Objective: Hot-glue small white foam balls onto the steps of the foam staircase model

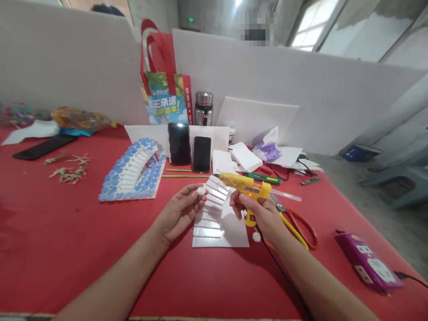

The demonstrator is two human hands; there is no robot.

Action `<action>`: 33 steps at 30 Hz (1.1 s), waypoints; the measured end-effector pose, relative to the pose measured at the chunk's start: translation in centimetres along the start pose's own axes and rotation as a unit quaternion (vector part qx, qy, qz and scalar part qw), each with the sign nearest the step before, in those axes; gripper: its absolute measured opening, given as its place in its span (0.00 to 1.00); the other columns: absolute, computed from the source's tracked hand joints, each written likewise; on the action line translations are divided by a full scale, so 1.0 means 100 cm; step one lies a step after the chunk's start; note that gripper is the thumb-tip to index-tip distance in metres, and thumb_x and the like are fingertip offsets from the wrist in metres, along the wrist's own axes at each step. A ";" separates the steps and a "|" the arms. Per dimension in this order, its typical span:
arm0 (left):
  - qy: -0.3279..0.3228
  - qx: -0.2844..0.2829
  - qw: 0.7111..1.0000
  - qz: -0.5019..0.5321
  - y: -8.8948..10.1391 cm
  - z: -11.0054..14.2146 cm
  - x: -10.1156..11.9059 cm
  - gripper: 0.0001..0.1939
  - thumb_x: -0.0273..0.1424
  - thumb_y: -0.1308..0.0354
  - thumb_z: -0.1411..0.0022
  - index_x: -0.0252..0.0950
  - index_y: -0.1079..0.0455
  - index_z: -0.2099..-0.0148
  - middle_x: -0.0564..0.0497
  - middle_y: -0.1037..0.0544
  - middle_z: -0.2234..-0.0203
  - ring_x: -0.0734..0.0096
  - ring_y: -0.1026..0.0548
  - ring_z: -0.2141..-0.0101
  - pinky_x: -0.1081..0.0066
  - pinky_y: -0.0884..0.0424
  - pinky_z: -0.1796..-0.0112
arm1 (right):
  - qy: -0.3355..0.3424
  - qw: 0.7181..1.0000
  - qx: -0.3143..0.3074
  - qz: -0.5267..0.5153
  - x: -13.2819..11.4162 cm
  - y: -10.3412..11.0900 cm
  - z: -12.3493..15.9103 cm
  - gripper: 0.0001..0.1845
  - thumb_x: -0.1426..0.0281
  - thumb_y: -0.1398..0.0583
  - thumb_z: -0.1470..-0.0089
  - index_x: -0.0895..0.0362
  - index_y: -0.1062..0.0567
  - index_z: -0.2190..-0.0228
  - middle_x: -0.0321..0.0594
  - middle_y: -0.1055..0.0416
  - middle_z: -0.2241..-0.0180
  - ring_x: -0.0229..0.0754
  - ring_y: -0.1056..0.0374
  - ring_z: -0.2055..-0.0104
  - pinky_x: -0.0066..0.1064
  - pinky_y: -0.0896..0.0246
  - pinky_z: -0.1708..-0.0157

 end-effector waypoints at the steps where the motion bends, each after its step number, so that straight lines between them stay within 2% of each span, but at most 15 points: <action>1: -0.001 0.004 1.000 0.006 0.000 0.000 0.000 0.10 0.17 0.27 0.46 0.29 0.19 0.60 0.45 0.15 0.68 0.73 0.17 0.68 0.78 0.19 0.63 | 0.003 1.000 -0.002 0.002 0.002 0.002 0.002 0.15 0.58 0.38 0.33 0.56 0.20 0.66 0.37 0.25 0.68 0.35 0.33 0.73 0.32 0.41 0.69; 8: -0.009 -0.001 1.000 0.007 0.002 -0.003 0.000 0.11 0.15 0.28 0.45 0.31 0.18 0.59 0.46 0.15 0.66 0.73 0.16 0.66 0.78 0.19 0.61 | -0.040 0.997 -0.032 0.053 0.012 0.005 0.020 0.19 0.55 0.39 0.33 0.57 0.21 0.68 0.38 0.26 0.73 0.39 0.31 0.73 0.33 0.39 0.68; 14: -0.013 -0.039 0.999 -0.029 0.004 -0.005 -0.004 0.13 0.23 0.22 0.48 0.31 0.18 0.60 0.49 0.18 0.69 0.77 0.21 0.70 0.81 0.22 0.66 | -0.059 0.996 -0.033 0.051 0.008 0.000 0.023 0.21 0.53 0.38 0.35 0.57 0.22 0.72 0.38 0.27 0.76 0.40 0.31 0.74 0.34 0.37 0.69; 19: -0.021 -0.055 0.998 -0.037 0.000 -0.004 -0.006 0.14 0.25 0.22 0.49 0.32 0.19 0.60 0.51 0.20 0.72 0.78 0.23 0.71 0.81 0.24 0.67 | -0.068 0.994 -0.030 0.076 0.008 -0.002 0.024 0.21 0.54 0.38 0.36 0.57 0.23 0.73 0.38 0.27 0.77 0.40 0.31 0.73 0.34 0.37 0.69; 24: -0.019 -0.042 0.999 -0.027 -0.002 -0.003 -0.005 0.15 0.24 0.21 0.49 0.32 0.19 0.60 0.50 0.19 0.72 0.77 0.22 0.71 0.80 0.22 0.66 | -0.070 0.994 -0.027 0.077 0.009 -0.001 0.024 0.23 0.52 0.39 0.35 0.56 0.24 0.74 0.38 0.28 0.77 0.41 0.32 0.74 0.34 0.39 0.71; 28: -0.010 -0.032 0.999 -0.035 0.000 -0.002 -0.006 0.15 0.24 0.21 0.49 0.31 0.19 0.59 0.48 0.18 0.71 0.75 0.20 0.69 0.79 0.21 0.65 | -0.074 0.993 -0.027 0.086 0.009 -0.002 0.025 0.23 0.51 0.39 0.36 0.57 0.22 0.72 0.39 0.28 0.77 0.41 0.33 0.74 0.34 0.39 0.72; 33: -0.003 -0.045 0.997 -0.062 -0.003 -0.001 -0.007 0.17 0.25 0.21 0.49 0.31 0.19 0.57 0.48 0.18 0.71 0.75 0.20 0.69 0.78 0.21 0.64 | -0.073 0.993 -0.031 0.082 0.008 -0.003 0.026 0.22 0.52 0.38 0.35 0.57 0.22 0.71 0.38 0.28 0.76 0.40 0.32 0.73 0.33 0.40 0.72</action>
Point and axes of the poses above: each hand's wrist, its own z-axis away from the middle knuckle, its own y-axis out of the back of the hand, x = y × z, the point moved 4 cm from there along -z, towards the middle knuckle
